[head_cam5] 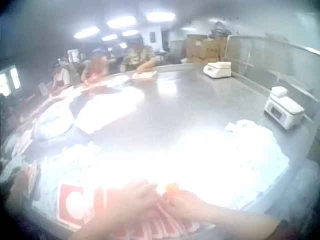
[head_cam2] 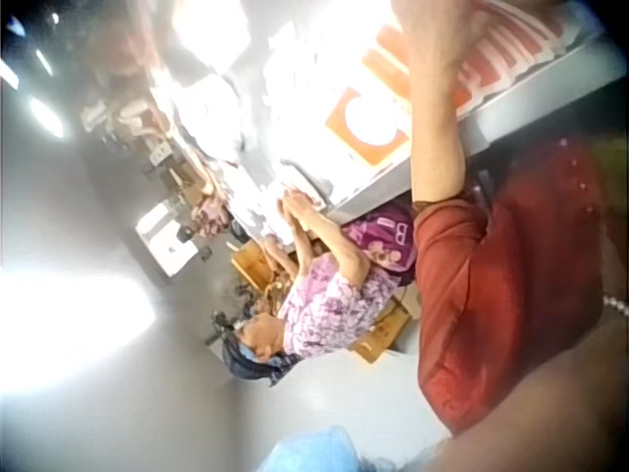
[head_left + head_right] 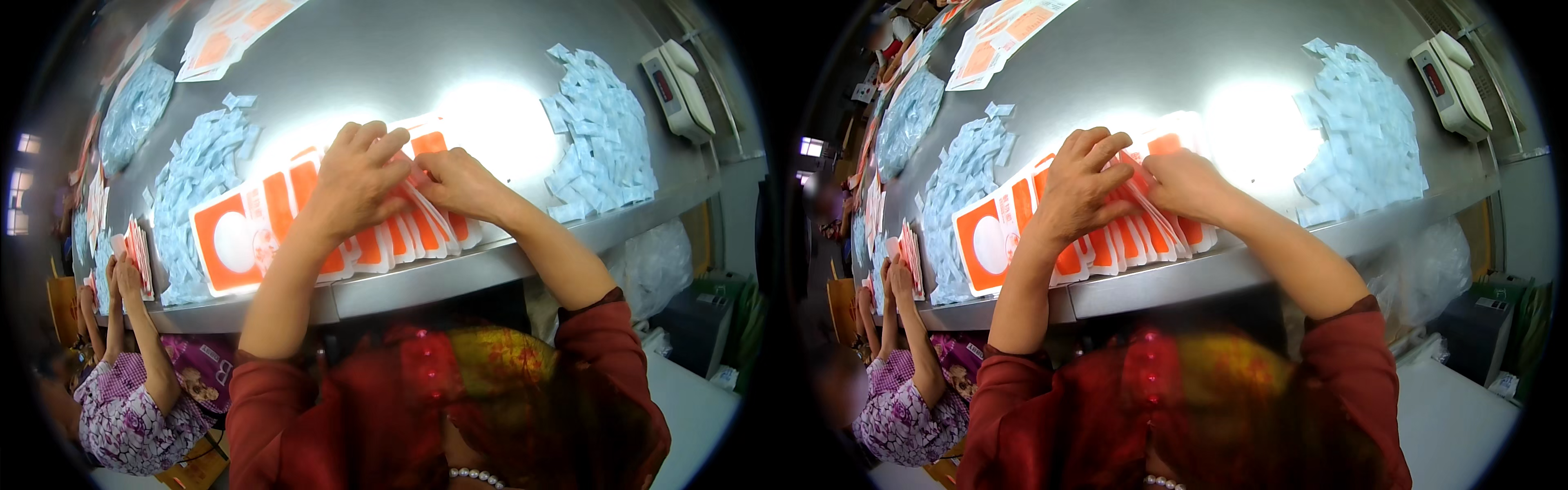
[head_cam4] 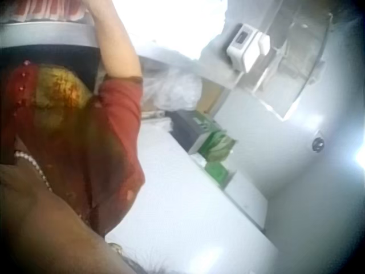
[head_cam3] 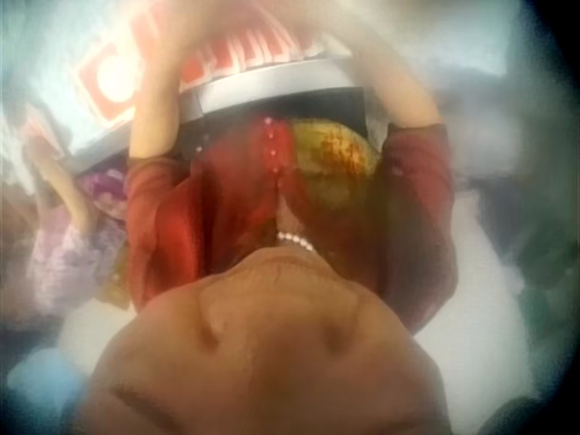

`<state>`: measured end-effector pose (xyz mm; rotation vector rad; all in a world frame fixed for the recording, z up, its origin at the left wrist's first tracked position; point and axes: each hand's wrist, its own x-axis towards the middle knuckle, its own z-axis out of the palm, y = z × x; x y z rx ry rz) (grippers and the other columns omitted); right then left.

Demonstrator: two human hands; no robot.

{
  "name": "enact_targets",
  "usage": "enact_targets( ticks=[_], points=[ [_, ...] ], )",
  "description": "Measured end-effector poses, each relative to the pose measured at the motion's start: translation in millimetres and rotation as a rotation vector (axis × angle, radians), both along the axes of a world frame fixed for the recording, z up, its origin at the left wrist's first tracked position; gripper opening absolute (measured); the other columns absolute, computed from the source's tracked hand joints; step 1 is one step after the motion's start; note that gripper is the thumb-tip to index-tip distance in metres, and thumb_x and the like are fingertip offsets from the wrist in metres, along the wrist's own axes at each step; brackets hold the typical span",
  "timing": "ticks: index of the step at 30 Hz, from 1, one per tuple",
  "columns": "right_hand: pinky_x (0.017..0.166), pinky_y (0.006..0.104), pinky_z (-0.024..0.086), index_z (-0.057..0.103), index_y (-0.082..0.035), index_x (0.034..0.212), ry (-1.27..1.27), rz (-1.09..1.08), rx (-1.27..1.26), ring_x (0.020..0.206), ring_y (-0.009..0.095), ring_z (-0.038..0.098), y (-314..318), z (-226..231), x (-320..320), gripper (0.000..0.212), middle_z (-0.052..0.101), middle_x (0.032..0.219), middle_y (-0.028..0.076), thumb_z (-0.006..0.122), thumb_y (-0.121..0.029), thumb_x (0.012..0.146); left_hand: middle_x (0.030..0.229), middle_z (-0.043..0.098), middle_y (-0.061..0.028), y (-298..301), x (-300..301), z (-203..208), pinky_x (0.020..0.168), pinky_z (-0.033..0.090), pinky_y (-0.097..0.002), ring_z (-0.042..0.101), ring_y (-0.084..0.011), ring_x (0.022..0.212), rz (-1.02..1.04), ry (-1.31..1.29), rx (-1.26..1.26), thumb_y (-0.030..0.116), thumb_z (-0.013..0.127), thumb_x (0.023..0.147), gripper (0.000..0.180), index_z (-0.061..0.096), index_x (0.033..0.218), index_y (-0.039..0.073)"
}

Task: The person inserts small blue packets into orange and white plastic pouches at a metal table. They pick up a pouch, place a packet inside, and fold the top edge to seal it, repeating this process for multiple units. Other workers are visible in the background performing similar assembly tasks.

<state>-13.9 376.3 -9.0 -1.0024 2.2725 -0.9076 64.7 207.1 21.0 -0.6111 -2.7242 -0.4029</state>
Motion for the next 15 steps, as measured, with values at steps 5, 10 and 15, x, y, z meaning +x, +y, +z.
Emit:
enact_targets(
  ticks=[5,10,15],
  points=[
    [0.057,0.0291,0.045,0.062,0.004,0.080,-0.220,-0.133,-0.191,0.061,0.015,0.055,-5.1,3.2,-5.4,0.019,0.060,0.066,0.009,0.052,-0.012,0.081,0.097,0.055,-0.0015,7.9,-1.0,7.7,0.087,0.039,-0.0440,0.051,-0.0233,0.092,-0.028,0.119,-0.091,0.014,0.076,0.051,0.030,0.056,0.073,0.010],
    [0.049,0.0340,0.040,0.049,0.005,0.064,-0.486,-0.284,-0.307,0.052,0.015,0.045,-8.1,4.7,-6.0,0.022,0.047,0.057,0.008,0.051,-0.012,0.078,0.082,0.056,-0.0006,5.1,-2.3,4.7,0.083,0.039,-0.0404,0.050,-0.0225,0.085,-0.079,0.086,-0.065,0.009,0.072,0.051,0.026,0.055,0.070,0.009],
    [0.044,0.0323,0.038,0.051,0.004,0.065,-0.433,-0.249,-0.371,0.050,0.014,0.044,-11.4,-11.2,-6.6,0.021,0.049,0.058,0.006,0.050,-0.011,0.079,0.081,0.060,0.0001,10.6,-2.5,6.4,0.084,0.037,-0.0375,0.050,-0.0229,0.082,-0.032,-0.081,-0.114,0.012,0.074,0.050,0.028,0.056,0.071,0.008]
  ],
)
